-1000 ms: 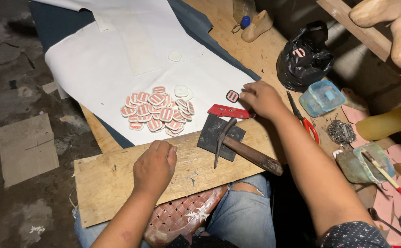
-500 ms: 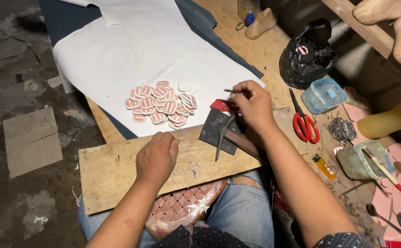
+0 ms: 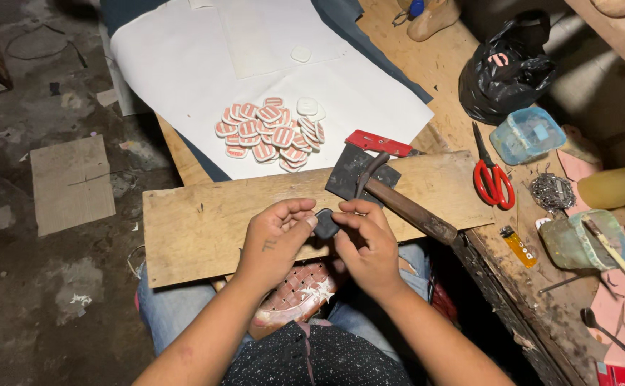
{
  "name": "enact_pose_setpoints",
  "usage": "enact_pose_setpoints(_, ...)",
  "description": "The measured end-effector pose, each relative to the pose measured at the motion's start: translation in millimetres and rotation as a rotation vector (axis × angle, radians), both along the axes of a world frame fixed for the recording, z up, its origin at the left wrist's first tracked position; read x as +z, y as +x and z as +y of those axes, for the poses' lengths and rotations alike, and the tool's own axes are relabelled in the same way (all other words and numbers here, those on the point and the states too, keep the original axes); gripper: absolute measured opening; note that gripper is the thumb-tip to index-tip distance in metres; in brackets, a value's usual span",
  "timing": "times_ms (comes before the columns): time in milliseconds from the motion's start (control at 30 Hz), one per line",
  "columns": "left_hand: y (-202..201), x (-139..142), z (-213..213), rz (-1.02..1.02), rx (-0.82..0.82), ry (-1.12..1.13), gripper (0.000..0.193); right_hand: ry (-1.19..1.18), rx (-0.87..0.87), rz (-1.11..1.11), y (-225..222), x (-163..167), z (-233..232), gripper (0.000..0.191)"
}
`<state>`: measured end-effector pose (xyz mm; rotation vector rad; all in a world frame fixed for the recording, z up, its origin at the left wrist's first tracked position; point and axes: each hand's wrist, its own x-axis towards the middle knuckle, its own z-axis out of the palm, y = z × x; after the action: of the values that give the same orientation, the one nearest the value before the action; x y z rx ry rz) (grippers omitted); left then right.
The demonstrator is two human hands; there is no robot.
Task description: The person uses a hammer to press a small dark sole piece against a wooden board, then trims its edges with scissors. They repeat the process with a white sole piece, hammering and trimming it, and place the finished pieces with others on the table.
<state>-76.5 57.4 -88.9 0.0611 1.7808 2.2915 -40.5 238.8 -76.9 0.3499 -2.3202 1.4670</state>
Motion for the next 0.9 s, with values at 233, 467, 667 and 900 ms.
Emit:
enact_pose_setpoints(233, 8, 7, -3, -0.083, -0.033, 0.028, 0.037, -0.245, 0.081, -0.314, 7, 1, 3, 0.025)
enact_pose_setpoints(467, 10, -9, -8, -0.048, -0.158, 0.026, 0.032, 0.131, 0.037, 0.05, -9, 10, 32, 0.014)
enact_pose_setpoints(667, 6, -10, -30, -0.065, 0.096, 0.025, 0.031, 0.629, -0.698, -0.003, -65, 22, 171, 0.024)
enact_pose_setpoints(900, -3, -7, -31, -0.231, 0.232, -0.031, 0.028, 0.631, -0.734, -0.622, -87, 16, 237, 0.05)
